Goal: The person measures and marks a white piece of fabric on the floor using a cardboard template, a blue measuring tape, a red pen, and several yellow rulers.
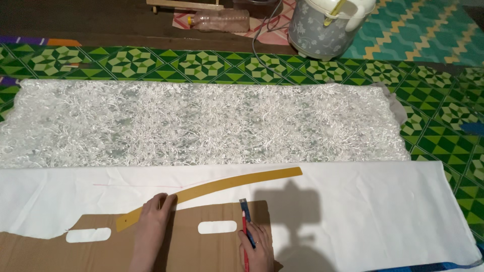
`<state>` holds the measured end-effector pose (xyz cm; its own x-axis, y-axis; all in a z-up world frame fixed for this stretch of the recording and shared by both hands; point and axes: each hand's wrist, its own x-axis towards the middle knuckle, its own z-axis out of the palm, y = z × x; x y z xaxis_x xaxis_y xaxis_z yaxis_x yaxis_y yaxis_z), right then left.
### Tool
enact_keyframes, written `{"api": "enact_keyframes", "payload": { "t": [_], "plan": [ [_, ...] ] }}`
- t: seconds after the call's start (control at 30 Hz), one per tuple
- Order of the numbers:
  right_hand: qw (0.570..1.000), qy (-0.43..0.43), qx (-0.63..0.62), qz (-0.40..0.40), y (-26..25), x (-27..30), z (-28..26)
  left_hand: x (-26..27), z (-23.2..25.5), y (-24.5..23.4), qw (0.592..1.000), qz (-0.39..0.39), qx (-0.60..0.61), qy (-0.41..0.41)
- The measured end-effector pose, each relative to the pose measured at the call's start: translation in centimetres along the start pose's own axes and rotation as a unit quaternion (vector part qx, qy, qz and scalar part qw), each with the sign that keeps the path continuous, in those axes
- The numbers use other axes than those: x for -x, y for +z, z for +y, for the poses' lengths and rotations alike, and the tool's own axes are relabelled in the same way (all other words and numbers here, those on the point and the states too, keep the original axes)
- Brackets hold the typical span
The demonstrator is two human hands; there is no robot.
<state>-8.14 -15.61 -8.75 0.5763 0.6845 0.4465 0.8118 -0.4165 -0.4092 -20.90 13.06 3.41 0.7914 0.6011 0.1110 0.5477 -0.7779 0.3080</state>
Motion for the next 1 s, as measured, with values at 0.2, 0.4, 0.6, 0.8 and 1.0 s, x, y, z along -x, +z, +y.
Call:
{"api": "enact_keyframes", "payload": {
  "t": [0.2,0.4,0.6,0.8,1.0],
  "plan": [
    [1.0,-0.008,0.004,-0.004,0.0,0.0,0.2,-0.3,-0.6,1.2,1.0,-0.008,-0.021,0.01],
    [1.0,-0.005,-0.003,-0.008,-0.7,-0.5,-0.4,-0.1,-0.2,1.1,0.999,-0.007,-0.033,0.006],
    [1.0,-0.004,-0.017,-0.014,-1.5,-1.1,-1.1,-0.1,0.6,0.8,0.999,0.014,-0.024,0.018],
    [1.0,0.005,-0.013,-0.014,-2.0,-1.4,-1.5,-0.1,1.5,0.6,1.0,-0.002,-0.019,0.005],
    [1.0,0.013,-0.018,-0.01,-1.8,-1.3,-1.5,-0.1,1.0,1.6,0.998,-0.015,-0.059,0.004]
  ]
}}
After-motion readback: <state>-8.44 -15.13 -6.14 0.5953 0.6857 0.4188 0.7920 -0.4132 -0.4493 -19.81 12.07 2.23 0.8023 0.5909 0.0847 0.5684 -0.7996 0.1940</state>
